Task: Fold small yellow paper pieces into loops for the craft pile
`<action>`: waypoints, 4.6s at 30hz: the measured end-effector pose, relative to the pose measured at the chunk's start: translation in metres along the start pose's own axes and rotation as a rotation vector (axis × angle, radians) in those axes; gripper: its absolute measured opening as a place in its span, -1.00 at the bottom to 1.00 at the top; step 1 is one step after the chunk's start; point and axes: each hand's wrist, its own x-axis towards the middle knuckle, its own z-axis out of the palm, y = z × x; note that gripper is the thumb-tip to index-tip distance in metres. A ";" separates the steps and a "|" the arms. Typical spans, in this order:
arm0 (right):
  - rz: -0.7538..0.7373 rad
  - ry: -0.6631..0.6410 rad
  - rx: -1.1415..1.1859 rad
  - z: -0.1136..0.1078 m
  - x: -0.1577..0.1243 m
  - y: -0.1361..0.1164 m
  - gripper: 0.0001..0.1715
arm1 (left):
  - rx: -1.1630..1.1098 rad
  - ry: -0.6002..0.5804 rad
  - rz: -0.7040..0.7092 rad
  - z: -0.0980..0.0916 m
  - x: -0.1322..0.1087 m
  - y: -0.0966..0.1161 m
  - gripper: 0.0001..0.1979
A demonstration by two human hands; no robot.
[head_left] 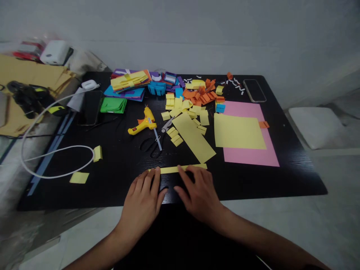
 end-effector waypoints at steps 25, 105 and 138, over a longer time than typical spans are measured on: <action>0.255 0.078 -0.116 -0.016 -0.029 0.041 -0.54 | 0.019 0.017 -0.003 -0.001 0.000 -0.005 -0.45; 0.208 -0.294 1.544 -0.026 0.125 0.080 -0.65 | -1.708 -0.045 -0.151 -0.016 0.167 -0.036 -0.62; 0.199 -0.401 1.480 0.004 0.103 0.073 -0.55 | -1.554 0.071 -0.347 -0.003 0.153 -0.037 -0.68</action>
